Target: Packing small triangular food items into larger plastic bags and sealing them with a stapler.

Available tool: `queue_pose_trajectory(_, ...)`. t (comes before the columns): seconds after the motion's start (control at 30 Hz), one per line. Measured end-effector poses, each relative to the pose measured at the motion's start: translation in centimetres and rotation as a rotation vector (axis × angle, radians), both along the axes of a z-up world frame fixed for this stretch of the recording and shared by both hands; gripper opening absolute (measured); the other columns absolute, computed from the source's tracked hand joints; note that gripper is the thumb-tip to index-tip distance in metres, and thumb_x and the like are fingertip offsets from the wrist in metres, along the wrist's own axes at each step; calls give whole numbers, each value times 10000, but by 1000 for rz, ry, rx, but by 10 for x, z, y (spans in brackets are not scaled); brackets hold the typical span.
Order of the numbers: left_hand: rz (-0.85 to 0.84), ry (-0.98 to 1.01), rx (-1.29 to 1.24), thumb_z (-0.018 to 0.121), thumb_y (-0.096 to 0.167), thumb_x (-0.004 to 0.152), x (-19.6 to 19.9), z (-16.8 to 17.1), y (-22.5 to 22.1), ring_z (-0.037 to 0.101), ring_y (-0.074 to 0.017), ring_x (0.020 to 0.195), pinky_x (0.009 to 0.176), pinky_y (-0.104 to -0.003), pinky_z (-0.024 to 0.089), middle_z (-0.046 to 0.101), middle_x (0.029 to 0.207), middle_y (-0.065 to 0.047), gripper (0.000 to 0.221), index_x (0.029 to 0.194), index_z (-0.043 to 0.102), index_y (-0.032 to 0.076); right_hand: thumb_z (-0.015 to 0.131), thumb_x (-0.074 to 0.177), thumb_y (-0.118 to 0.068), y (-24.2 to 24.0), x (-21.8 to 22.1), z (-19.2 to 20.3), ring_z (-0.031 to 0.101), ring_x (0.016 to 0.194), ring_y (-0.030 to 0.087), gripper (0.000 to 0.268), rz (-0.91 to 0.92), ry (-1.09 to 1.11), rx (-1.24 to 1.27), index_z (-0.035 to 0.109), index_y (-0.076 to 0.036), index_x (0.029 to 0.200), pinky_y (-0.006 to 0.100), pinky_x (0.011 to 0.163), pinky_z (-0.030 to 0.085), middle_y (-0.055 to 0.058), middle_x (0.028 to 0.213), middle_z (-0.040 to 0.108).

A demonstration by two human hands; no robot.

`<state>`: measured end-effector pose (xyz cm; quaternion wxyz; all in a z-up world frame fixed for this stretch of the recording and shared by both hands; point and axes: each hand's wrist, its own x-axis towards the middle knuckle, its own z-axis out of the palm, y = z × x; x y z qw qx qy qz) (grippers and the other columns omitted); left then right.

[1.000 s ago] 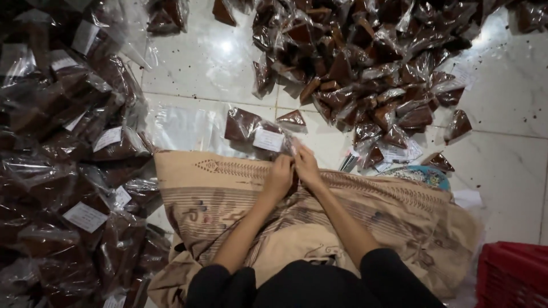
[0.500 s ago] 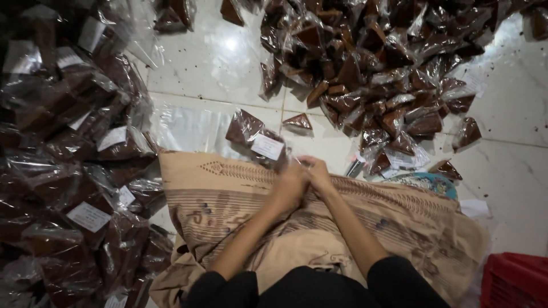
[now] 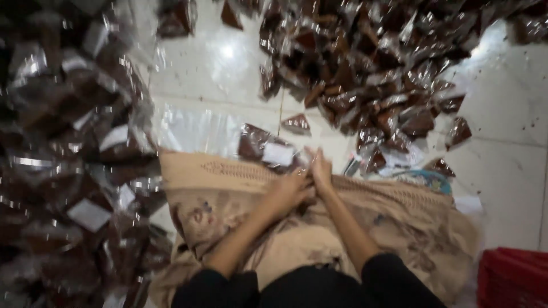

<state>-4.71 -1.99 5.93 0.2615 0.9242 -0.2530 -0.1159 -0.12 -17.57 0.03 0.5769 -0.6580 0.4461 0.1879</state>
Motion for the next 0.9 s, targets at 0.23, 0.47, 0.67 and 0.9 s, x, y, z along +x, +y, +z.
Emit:
queue_pose_trajectory(0.23, 71, 2, -448, 961, 414, 471, 64, 37, 11, 676, -294, 1086, 937, -437, 521, 725, 1114, -53, 810, 1204, 663, 241, 646, 939, -256, -51, -5, 114, 518, 453, 189, 370, 794, -1255, -499, 614, -149, 586, 248, 488, 445, 9, 631, 644)
queue_pose_trajectory(0.47, 118, 128, -799, 995, 332, 396, 61, 23, -7, 715, -295, 1069, 958, -402, 549, 780, 1094, -47, 747, 1096, 782, 184, 908, 694, -244, -76, -9, 179, 610, 1100, 492, 944, 885, -952, -444, 330, -39, 1411, 557, 904, 563, 280, 1398, 475)
queue_pose_trajectory(0.67, 261, 320, -858, 927, 144, 629, 55, 36, 9, 714, -345, 1042, 949, -447, 556, 783, 1025, -114, 354, 954, 793, 100, 764, 827, -320, -86, -26, 199, 640, 789, 222, 491, 1217, -915, -906, 655, -271, 1303, 365, 793, 467, 3, 817, 626)
queue_pose_trajectory(0.9, 354, 297, -833, 821, 314, 848, 37, 32, 11, 738, -143, 971, 889, -291, 585, 784, 1007, 55, 135, 892, 814, 187, 588, 990, -246, -71, -13, 181, 508, 441, 107, 268, 766, -248, -401, 661, -19, 1113, 193, 382, 410, 93, 789, 763)
